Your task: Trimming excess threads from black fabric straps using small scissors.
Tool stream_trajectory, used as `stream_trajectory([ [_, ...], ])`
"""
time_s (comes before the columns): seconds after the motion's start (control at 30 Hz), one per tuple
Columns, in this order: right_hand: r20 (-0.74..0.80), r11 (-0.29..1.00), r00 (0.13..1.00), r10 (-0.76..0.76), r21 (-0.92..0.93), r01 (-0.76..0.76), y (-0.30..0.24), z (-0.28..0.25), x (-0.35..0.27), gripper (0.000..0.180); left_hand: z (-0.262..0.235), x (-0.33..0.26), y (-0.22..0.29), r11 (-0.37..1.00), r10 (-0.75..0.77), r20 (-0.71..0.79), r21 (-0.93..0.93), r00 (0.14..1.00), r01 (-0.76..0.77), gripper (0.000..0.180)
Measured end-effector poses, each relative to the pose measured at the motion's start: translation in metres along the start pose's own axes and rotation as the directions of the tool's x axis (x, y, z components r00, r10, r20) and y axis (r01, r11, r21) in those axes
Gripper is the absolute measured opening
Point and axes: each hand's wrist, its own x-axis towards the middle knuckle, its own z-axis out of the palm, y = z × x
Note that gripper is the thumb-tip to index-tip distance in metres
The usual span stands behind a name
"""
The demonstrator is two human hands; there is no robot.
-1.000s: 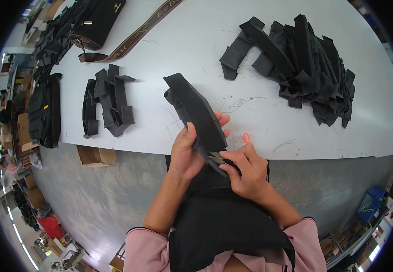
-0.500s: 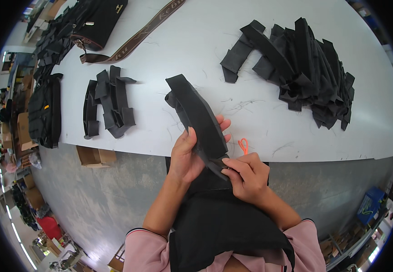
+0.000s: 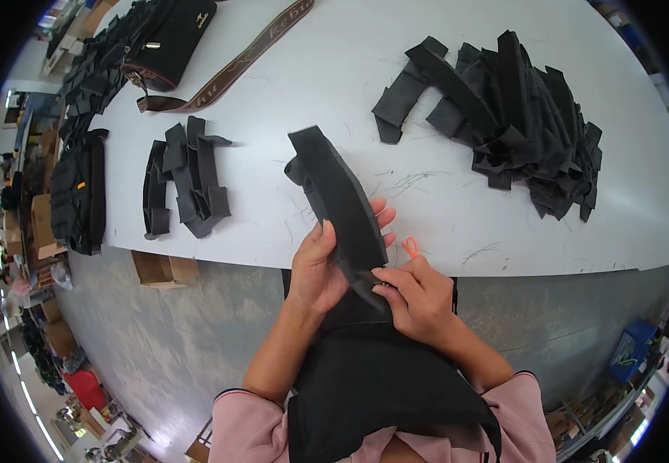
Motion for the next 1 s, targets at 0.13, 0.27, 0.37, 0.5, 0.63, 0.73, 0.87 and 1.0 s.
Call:
stream_trajectory([
  [0.13, -0.073, 1.000, 0.997, 0.004, 0.016, -0.002, 0.004, -0.005, 0.008, 0.026, -0.004, -0.003, 0.002, 0.999, -0.020, 0.061, 0.037, 0.998, 0.018, 0.059],
  [0.27, -0.045, 1.000, 0.999, 0.025, -0.013, -0.026, 0.011, -0.007, 0.018, 0.025, -0.006, -0.002, 0.001, 0.999, -0.023, 0.088, 0.048, 0.996, 0.019, 0.059],
  [0.37, -0.033, 1.000, 0.999, 0.005, -0.012, -0.006, 0.009, -0.003, 0.025, 0.023, -0.007, -0.006, 0.002, 0.996, -0.043, 0.059, 0.080, 0.997, 0.038, 0.058],
  [0.5, -0.026, 0.999, 0.999, -0.044, 0.009, 0.044, 0.012, 0.001, 0.033, 0.020, -0.005, -0.008, 0.001, 0.998, -0.054, 0.041, 0.040, 0.998, 0.052, 0.058],
  [0.63, -0.010, 0.999, 0.999, -0.047, -0.010, 0.047, 0.007, 0.003, 0.033, 0.021, -0.009, -0.009, 0.000, 0.998, -0.063, 0.045, 0.008, 0.997, 0.063, 0.058],
  [0.73, -0.001, 0.987, 0.992, -0.128, -0.102, 0.128, 0.006, 0.003, 0.030, 0.021, -0.009, -0.010, 0.001, 0.998, -0.057, 0.039, -0.017, 0.998, 0.058, 0.054],
  [0.87, -0.067, 0.991, 0.991, -0.117, -0.078, 0.111, 0.014, 0.007, 0.006, 0.021, -0.012, -0.012, -0.001, 0.993, 0.003, -0.124, 0.117, 0.992, 0.011, 0.047],
  [1.0, -0.072, 0.991, 0.990, -0.125, -0.057, 0.121, 0.013, 0.001, -0.008, 0.026, -0.007, -0.009, 0.003, 0.976, 0.105, -0.354, 0.214, 0.929, -0.029, 0.036],
])
